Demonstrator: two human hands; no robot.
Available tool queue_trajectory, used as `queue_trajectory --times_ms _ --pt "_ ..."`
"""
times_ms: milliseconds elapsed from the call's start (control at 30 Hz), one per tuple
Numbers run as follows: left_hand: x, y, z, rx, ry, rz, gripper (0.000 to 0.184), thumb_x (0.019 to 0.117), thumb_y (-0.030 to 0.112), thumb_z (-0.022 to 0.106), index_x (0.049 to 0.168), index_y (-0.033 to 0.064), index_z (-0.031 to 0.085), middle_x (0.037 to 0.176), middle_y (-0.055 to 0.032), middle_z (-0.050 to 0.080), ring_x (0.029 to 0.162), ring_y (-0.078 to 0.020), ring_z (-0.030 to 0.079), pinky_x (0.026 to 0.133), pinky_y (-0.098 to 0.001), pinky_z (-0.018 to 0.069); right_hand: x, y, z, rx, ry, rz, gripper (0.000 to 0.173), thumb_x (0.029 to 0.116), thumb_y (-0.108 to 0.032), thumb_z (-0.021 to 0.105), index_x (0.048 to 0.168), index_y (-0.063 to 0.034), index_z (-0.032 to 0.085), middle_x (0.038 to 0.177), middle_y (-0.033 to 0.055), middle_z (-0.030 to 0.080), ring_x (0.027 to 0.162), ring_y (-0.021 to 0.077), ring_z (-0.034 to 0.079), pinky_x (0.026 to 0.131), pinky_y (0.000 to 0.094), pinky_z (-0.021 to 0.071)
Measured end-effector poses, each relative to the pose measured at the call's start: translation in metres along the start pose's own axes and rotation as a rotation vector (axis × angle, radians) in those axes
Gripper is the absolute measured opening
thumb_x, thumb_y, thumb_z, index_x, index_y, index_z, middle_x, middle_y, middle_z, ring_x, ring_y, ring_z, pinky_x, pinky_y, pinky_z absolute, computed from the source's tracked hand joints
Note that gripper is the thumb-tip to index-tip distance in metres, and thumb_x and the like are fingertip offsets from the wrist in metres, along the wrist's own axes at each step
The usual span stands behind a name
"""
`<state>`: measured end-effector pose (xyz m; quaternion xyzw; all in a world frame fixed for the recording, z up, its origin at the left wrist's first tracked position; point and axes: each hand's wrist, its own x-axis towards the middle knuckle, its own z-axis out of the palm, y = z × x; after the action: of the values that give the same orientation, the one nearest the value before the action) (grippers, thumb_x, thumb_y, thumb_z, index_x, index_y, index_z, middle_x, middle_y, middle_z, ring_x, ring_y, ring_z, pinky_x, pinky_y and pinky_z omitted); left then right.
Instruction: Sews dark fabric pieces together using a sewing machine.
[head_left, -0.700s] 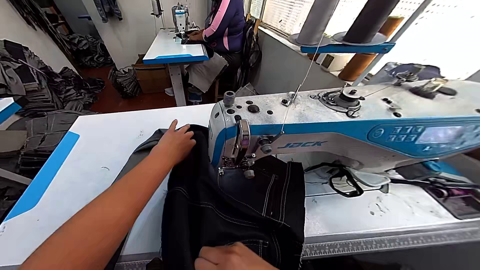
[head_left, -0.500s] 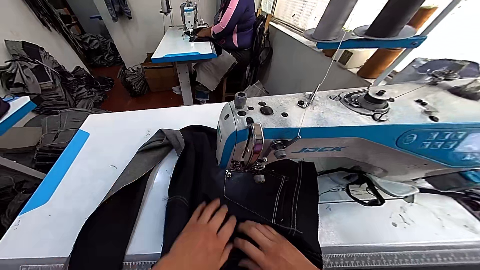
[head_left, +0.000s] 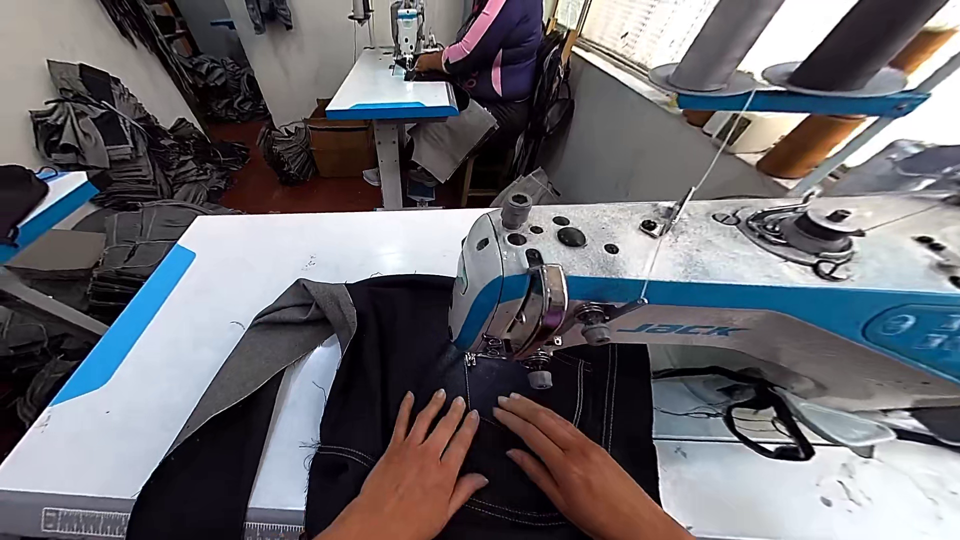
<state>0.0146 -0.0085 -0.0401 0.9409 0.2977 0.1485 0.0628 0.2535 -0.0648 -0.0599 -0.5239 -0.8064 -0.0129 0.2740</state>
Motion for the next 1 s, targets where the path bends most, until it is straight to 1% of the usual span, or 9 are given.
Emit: queue_trajectory --times_ms 67,167,267,367,533,700,800,933,1000 --pt "-0.003 -0.003 0.001 -0.019 0.029 0.003 0.064 0.1045 0.052 0.043 0.148 0.0062 0.052 0.149 -0.0104 0.056 0.142 -0.0346 0.049 0.113 -0.067 0.0342 -0.006 0.005 -0.002 0.016 0.008 -0.012 0.037 0.1077 -0.031 0.047 0.131 -0.0103 0.068 0.136 0.0085 0.067 0.132 0.0225 0.06 0.112 0.0332 0.047" --pt "-0.002 -0.007 0.001 -0.022 0.04 0.009 0.06 0.1047 0.053 0.042 0.147 0.0122 0.054 0.149 -0.0074 0.057 0.141 -0.0329 0.05 0.113 -0.0656 0.0351 -0.005 0.003 -0.002 0.015 0.016 -0.012 0.036 0.108 -0.03 0.046 0.131 -0.0131 0.068 0.135 0.0079 0.068 0.132 0.0229 0.06 0.112 0.0337 0.0472" --pt "-0.001 -0.008 0.0 -0.028 0.03 0.009 0.058 0.1045 0.052 0.043 0.146 0.0132 0.055 0.149 -0.0069 0.056 0.141 -0.0335 0.05 0.113 -0.0663 0.0347 -0.003 -0.001 -0.001 -0.01 0.018 0.004 0.037 0.108 -0.032 0.046 0.132 -0.0157 0.069 0.135 0.0074 0.068 0.132 0.0236 0.06 0.111 0.0347 0.0473" --pt "-0.002 -0.007 -0.001 -0.029 0.015 0.01 0.058 0.1049 0.051 0.043 0.147 0.0129 0.055 0.15 -0.0061 0.056 0.142 -0.0338 0.049 0.113 -0.067 0.0336 -0.005 -0.002 -0.001 0.005 0.023 0.012 0.036 0.1077 -0.03 0.047 0.132 -0.0149 0.069 0.135 0.0085 0.068 0.132 0.0243 0.06 0.112 0.0346 0.0462" --pt "-0.001 -0.008 -0.002 -0.013 0.009 0.012 0.057 0.1052 0.051 0.042 0.147 0.0142 0.054 0.151 -0.0043 0.055 0.142 -0.0327 0.048 0.113 -0.0658 0.0339 -0.004 -0.001 0.0 0.037 0.033 0.024 0.034 0.1076 -0.028 0.048 0.131 -0.016 0.07 0.135 0.0077 0.068 0.133 0.0228 0.059 0.114 0.0325 0.0447" --pt "0.005 -0.011 -0.002 0.001 0.016 0.014 0.058 0.1055 0.052 0.04 0.146 0.0143 0.055 0.15 -0.0041 0.056 0.141 -0.032 0.05 0.113 -0.0647 0.035 0.0 0.005 0.002 0.048 0.052 0.027 0.034 0.107 -0.026 0.048 0.129 -0.0159 0.071 0.133 0.0073 0.069 0.131 0.0225 0.06 0.112 0.032 0.0464" --pt "0.012 -0.015 -0.002 -0.009 0.004 0.003 0.057 0.1062 0.051 0.039 0.147 0.0136 0.055 0.151 -0.0041 0.055 0.142 -0.0317 0.048 0.114 -0.0647 0.0329 0.006 0.012 0.004 0.037 0.054 0.03 0.034 0.1065 -0.026 0.048 0.13 -0.0172 0.071 0.134 0.0059 0.069 0.131 0.0218 0.061 0.11 0.032 0.0478" --pt "0.023 -0.02 -0.001 -0.015 -0.029 -0.021 0.056 0.1076 0.048 0.037 0.147 0.0131 0.055 0.152 -0.0033 0.054 0.146 -0.0302 0.044 0.117 -0.0636 0.0293 0.017 0.023 0.003 0.009 0.029 0.047 0.035 0.1065 -0.03 0.046 0.128 -0.0202 0.072 0.133 0.0045 0.07 0.129 0.0219 0.063 0.106 0.0326 0.0509" --pt "0.028 -0.022 -0.002 -0.01 -0.041 -0.029 0.056 0.1079 0.048 0.036 0.145 0.0114 0.056 0.152 -0.0037 0.055 0.147 -0.0307 0.043 0.118 -0.0641 0.0278 0.021 0.029 0.004 0.002 0.025 0.043 0.036 0.1062 -0.031 0.046 0.127 -0.0204 0.073 0.132 0.0044 0.07 0.127 0.0218 0.064 0.105 0.0333 0.0518"
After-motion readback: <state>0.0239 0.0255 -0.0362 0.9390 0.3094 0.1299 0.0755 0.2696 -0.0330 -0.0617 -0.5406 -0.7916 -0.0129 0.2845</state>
